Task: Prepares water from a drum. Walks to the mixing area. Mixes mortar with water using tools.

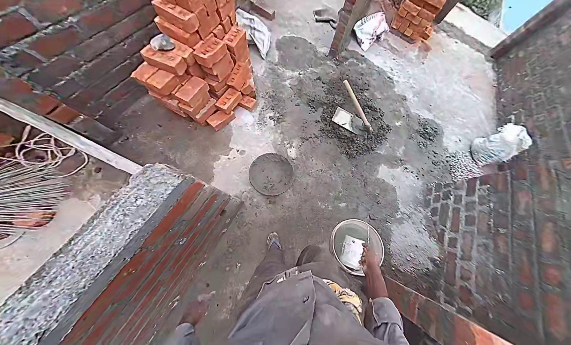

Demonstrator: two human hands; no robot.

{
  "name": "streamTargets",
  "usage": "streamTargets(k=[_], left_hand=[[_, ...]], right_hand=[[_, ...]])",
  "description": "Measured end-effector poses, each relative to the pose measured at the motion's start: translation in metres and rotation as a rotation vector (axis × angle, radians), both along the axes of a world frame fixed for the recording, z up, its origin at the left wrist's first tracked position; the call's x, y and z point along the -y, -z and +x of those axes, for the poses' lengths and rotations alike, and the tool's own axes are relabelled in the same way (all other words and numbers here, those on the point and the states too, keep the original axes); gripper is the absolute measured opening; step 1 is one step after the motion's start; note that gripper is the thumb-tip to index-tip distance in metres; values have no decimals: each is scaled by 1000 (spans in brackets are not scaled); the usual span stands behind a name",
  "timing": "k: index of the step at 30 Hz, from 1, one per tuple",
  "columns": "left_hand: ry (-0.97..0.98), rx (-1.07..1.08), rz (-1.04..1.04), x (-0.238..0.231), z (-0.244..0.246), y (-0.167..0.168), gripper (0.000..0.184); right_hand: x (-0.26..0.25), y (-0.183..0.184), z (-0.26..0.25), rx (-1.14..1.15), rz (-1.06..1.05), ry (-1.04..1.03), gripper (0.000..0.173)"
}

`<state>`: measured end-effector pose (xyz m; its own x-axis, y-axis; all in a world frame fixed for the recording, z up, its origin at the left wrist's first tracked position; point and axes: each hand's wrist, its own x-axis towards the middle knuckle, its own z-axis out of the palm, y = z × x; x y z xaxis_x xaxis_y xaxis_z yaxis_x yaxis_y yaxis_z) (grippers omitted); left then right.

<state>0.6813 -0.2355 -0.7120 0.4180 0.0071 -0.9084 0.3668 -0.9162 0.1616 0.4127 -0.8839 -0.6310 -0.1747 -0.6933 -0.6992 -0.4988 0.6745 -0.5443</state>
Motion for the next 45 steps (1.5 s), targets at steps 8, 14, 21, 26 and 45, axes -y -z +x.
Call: streamTargets(k=[8,14,21,26,45], left_hand=[[-45,183,-228,315,284,-33,47],[-16,189,-160,470,378,-33,39],[631,224,-335,810,515,-41,43],[1062,368,-399,1142,601,-10,67],[1722,161,-40,1387,711,98,51]], right_hand=[[114,-11,-4,149,7,628,32],[181,55,26,139,124,766,34],[241,130,124,16,110,668,28],[273,174,206,-212,120,20,38],[382,245,344,-197,482,638,63]])
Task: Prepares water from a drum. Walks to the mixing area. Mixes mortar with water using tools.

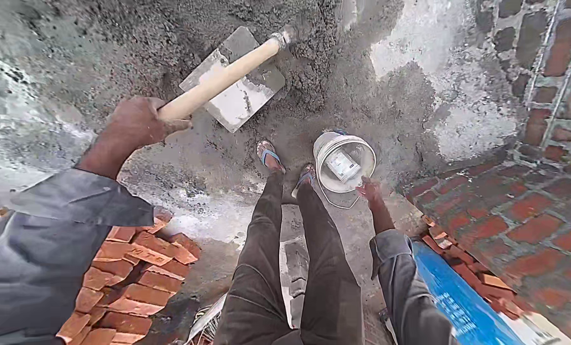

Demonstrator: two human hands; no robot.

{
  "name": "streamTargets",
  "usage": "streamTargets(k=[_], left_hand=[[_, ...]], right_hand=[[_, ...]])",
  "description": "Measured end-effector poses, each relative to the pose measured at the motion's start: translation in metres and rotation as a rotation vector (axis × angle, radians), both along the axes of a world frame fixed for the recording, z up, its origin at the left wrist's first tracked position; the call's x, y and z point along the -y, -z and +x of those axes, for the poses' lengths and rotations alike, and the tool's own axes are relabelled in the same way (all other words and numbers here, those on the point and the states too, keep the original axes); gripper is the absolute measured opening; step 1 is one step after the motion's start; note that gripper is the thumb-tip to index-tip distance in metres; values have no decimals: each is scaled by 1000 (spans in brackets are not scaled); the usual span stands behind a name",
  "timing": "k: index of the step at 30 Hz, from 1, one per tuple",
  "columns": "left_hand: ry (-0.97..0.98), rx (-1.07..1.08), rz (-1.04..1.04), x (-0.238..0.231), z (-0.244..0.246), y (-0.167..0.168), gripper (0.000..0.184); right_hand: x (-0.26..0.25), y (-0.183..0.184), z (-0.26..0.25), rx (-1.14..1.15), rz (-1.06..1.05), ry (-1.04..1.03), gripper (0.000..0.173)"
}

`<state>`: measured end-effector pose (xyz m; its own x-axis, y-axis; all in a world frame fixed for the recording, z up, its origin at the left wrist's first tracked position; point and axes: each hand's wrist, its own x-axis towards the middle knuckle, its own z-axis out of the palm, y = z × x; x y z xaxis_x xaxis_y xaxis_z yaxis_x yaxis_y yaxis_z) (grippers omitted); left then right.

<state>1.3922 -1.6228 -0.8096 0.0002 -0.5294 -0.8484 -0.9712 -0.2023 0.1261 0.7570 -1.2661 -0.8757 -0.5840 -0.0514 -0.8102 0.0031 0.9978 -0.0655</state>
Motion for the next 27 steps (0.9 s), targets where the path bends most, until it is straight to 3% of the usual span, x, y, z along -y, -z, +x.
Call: streamTargets(k=[3,4,8,12,15,18,21,23,25,27], left_hand=[[-165,31,-17,-50,45,-44,47],[-208,47,-8,-58,58,-54,44],[-280,82,53,-83,93,-91,37],[-283,134,119,-92,111,-120,36],[-282,151,202,-80,130,-135,34],[-169,157,225,-40,136,-117,38],[-74,224,241,-41,137,-88,40],[-50,270,199,-39,148,-61,40],[-112,292,164,-55,155,-57,41],[-165,296,95,-57,153,-60,41]], right_hand=[[0,67,12,39,54,193,97],[8,84,19,74,59,228,100],[3,147,21,25,113,253,78],[-13,166,3,139,-8,381,67],[-18,170,-14,229,-55,127,64],[14,192,-32,288,-66,-246,65],[22,205,-33,336,-35,-605,65],[34,233,-19,289,-83,-745,65],[23,249,-4,204,-98,-827,60],[15,242,22,84,-62,-822,55]])
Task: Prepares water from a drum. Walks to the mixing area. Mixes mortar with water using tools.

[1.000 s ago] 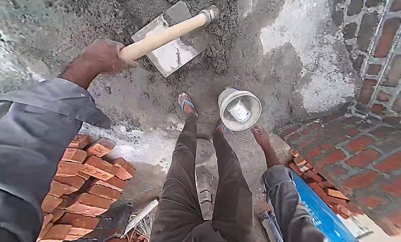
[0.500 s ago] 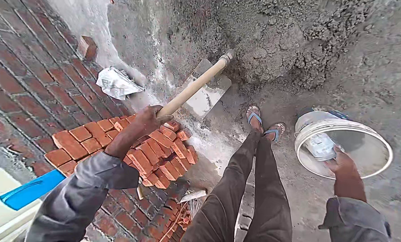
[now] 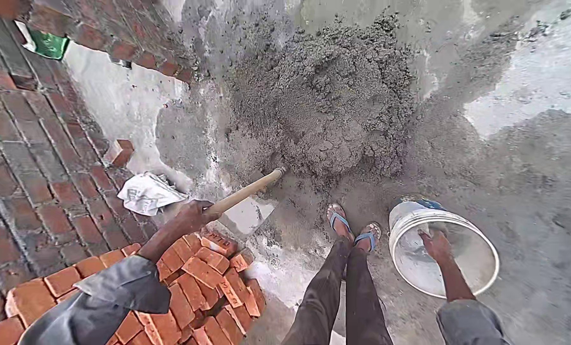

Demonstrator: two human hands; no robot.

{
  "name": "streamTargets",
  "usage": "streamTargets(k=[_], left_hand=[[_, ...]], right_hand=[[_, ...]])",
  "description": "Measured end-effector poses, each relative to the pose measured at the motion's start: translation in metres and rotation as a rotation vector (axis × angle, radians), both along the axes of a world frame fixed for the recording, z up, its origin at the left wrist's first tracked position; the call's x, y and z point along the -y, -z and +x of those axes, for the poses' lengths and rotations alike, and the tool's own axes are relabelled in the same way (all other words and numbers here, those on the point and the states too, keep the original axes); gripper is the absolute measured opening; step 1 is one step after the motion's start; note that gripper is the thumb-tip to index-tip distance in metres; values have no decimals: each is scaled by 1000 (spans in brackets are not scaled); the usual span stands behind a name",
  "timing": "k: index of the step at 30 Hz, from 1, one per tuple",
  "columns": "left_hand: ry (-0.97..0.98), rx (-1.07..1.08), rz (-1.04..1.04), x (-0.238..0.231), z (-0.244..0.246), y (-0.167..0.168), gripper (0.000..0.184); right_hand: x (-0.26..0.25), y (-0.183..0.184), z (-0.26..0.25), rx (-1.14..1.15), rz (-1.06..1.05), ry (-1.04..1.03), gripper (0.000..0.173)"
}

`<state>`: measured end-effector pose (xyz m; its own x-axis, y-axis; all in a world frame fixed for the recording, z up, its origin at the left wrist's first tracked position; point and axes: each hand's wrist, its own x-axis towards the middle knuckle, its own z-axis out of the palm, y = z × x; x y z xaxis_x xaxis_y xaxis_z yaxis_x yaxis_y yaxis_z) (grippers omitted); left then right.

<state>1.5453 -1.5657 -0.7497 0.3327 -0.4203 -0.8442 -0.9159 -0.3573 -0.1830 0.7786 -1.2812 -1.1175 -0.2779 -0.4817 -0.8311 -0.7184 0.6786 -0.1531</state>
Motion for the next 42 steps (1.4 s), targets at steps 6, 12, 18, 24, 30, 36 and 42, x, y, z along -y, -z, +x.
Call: streamTargets(k=[6,12,18,24,30,36,42], left_hand=[[44,100,-202,30,-36,-3,60],[17,188,-198,42,-85,0,54],[-20,167,-208,23,-112,2,46],[-56,153,-224,27,-108,-1,41],[-21,107,-237,21,-73,0,43],[-31,-38,-207,7,-33,3,43],[-29,-114,-202,5,-21,4,43]], right_hand=[[-51,-129,44,-411,-114,-115,55],[3,-300,42,-455,-238,-403,48],[224,-287,83,-306,-221,-654,42],[392,-244,281,-38,-382,-760,38],[346,-242,436,91,-615,-717,33],[340,-221,461,112,-311,-840,41],[404,-257,517,-60,-317,-1007,28]])
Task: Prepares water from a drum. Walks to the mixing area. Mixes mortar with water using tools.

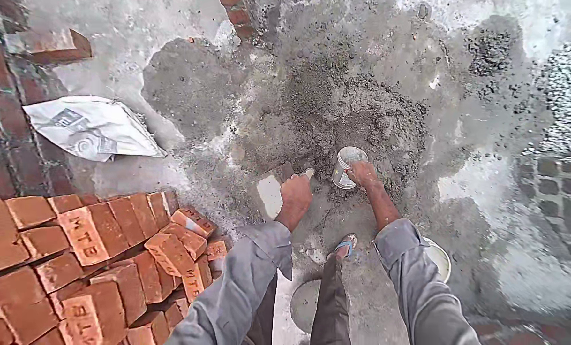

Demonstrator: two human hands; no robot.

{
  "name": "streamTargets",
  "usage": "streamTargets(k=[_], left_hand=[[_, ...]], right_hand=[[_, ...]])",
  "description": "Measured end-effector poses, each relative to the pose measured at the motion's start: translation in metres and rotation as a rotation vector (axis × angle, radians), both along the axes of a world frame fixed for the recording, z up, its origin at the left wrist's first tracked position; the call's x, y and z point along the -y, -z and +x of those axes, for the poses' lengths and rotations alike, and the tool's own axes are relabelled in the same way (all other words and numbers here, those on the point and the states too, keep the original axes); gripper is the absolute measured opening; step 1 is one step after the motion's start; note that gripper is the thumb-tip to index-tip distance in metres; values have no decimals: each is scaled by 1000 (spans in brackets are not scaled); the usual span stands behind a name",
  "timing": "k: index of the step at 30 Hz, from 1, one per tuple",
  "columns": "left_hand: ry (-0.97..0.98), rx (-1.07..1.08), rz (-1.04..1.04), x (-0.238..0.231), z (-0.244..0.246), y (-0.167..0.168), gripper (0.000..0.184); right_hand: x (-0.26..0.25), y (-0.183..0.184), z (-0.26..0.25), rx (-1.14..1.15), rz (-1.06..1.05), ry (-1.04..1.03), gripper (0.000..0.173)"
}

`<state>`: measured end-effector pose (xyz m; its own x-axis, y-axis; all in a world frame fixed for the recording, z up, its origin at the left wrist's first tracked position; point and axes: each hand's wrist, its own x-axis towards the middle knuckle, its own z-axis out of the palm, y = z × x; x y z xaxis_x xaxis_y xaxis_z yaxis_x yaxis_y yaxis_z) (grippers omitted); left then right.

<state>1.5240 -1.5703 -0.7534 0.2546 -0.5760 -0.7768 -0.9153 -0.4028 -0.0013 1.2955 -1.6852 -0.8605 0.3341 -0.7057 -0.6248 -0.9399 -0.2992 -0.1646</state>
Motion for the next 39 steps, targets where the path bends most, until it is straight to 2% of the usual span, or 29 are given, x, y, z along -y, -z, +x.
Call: streamTargets(k=[3,6,10,13,16,18,20,24,26,30,34,39], left_hand=[[-21,-9,-9,2,11,0,44],[-27,-7,0,-2,10,-3,41],[-26,18,24,7,3,-7,40],[1,41,19,9,-5,-10,39],[-6,63,-1,10,-2,-7,42],[2,101,19,11,5,-6,43],[14,134,30,10,10,-6,42],[41,166,22,8,7,-5,40],[53,183,28,8,0,-6,40],[94,212,12,8,-14,-6,40],[104,230,9,7,-16,-5,41],[88,233,7,8,-16,-4,41]], right_hand=[[8,-5,32,31,-78,-7,24],[-23,25,38,89,-109,32,22],[-77,60,18,102,-59,47,34],[-116,76,-13,66,107,23,36],[-129,89,-55,37,266,66,39],[-121,93,-71,17,299,116,43],[-106,81,-70,10,260,168,42],[-101,52,-38,94,88,141,26],[-121,55,-28,173,62,161,25],[-185,80,-35,288,29,333,35],[-223,85,-75,275,179,464,38],[-195,100,-172,105,271,599,46]])
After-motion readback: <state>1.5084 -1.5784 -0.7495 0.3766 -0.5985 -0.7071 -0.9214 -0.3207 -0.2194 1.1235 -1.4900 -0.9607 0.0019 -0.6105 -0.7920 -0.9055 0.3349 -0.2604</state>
